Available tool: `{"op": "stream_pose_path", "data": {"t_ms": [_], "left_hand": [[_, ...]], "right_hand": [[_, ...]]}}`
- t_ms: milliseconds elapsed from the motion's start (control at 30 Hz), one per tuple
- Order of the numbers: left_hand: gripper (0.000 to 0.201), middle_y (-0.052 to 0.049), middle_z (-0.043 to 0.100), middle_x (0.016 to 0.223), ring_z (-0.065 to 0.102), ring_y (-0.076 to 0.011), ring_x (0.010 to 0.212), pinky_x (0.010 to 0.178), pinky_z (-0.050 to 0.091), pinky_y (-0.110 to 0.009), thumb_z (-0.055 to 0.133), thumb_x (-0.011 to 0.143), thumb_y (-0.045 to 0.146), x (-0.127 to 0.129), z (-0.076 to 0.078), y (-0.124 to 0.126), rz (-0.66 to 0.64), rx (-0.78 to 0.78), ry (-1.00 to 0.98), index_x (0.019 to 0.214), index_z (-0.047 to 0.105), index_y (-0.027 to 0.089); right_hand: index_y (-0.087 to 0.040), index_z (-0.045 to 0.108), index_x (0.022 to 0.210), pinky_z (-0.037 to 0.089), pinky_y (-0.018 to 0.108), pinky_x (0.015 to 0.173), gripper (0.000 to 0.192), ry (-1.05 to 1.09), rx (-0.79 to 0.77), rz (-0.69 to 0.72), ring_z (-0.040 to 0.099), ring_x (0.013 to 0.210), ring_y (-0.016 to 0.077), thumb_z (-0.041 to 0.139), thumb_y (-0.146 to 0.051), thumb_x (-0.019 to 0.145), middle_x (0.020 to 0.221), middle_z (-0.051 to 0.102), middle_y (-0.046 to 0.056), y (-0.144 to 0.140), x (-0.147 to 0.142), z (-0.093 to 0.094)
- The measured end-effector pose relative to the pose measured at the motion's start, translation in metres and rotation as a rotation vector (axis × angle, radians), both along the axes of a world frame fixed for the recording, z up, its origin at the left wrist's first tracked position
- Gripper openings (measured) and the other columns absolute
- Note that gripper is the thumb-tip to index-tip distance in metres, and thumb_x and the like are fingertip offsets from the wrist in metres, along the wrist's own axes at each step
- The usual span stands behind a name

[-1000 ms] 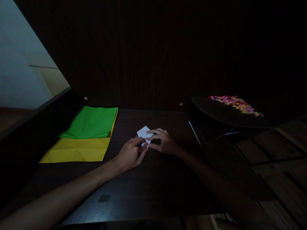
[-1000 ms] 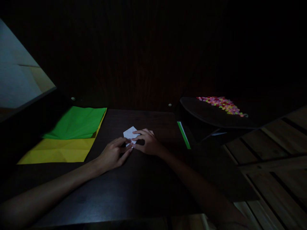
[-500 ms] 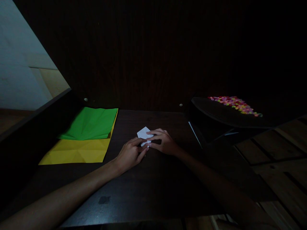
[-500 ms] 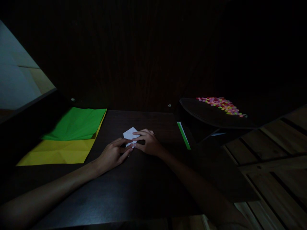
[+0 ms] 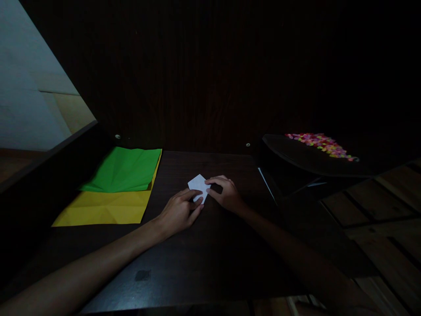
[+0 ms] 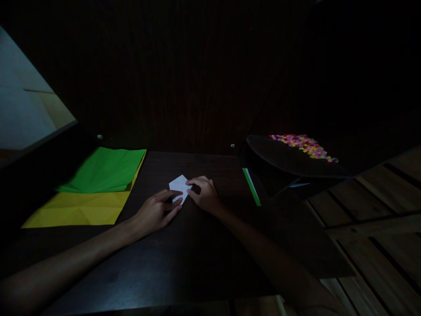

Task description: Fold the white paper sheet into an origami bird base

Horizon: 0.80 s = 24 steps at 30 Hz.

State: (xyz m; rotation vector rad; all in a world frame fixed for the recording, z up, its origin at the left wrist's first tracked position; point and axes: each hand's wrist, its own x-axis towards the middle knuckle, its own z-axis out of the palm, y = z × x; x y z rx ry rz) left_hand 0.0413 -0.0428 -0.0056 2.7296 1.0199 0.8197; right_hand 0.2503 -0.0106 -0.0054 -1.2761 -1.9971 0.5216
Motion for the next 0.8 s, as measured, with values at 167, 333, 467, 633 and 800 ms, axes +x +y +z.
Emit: {"op": "stream_pose_path", "data": {"t_ms": [167,333,467,633,800], "left_hand": [[0.027,-0.012,0.066,0.116,0.064,-0.0238,0.098,0.088,0.055,-0.039,0.056,0.091,0.028,-0.003,0.006,0.001,-0.024,-0.05,0.037,0.108,0.073,0.016],[0.027,-0.012,0.065,0.118,0.063,-0.0245,0.101,0.091,0.054,-0.04,0.059,0.088,0.026,-0.005,0.012,0.001,-0.057,-0.093,0.033,0.108,0.073,0.016],[0.031,-0.013,0.063,0.121,0.061,-0.0264,0.106,0.095,0.052,-0.042,0.058,0.087,0.026,-0.007,0.012,0.0,-0.079,-0.092,0.057,0.113,0.071,0.014],[0.037,-0.014,0.062,0.125,0.06,-0.0278,0.107,0.095,0.051,-0.045,0.059,0.086,0.027,-0.01,0.01,-0.001,-0.091,-0.065,0.072,0.12,0.067,0.015],[0.04,-0.015,0.061,0.126,0.06,-0.0288,0.106,0.094,0.052,-0.046,0.058,0.086,0.029,-0.01,0.01,-0.002,-0.094,-0.045,0.072,0.123,0.065,0.014]], "right_hand": [[-0.025,0.072,0.092,0.041,0.049,0.094,0.013,-0.054,0.016,-0.087,0.062,0.105,0.0266,0.066,-0.02,0.081,0.101,0.074,0.005,0.005,0.002,-0.001],[-0.027,0.073,0.091,0.041,0.05,0.095,0.012,-0.044,0.026,-0.095,0.062,0.104,0.0266,0.064,-0.023,0.083,0.101,0.074,0.004,0.01,0.004,-0.005],[-0.026,0.073,0.091,0.042,0.049,0.095,0.017,-0.054,0.042,-0.056,0.061,0.106,0.0254,0.059,-0.018,0.086,0.102,0.075,0.004,0.012,0.007,-0.007],[-0.025,0.073,0.087,0.043,0.047,0.093,0.021,-0.062,0.077,-0.017,0.061,0.105,0.0244,0.057,-0.012,0.084,0.105,0.074,0.004,0.01,0.009,-0.005],[-0.024,0.073,0.084,0.042,0.049,0.092,0.01,-0.146,0.11,-0.019,0.059,0.103,0.0256,0.066,-0.019,0.079,0.11,0.073,0.004,0.003,0.006,-0.002]]}}
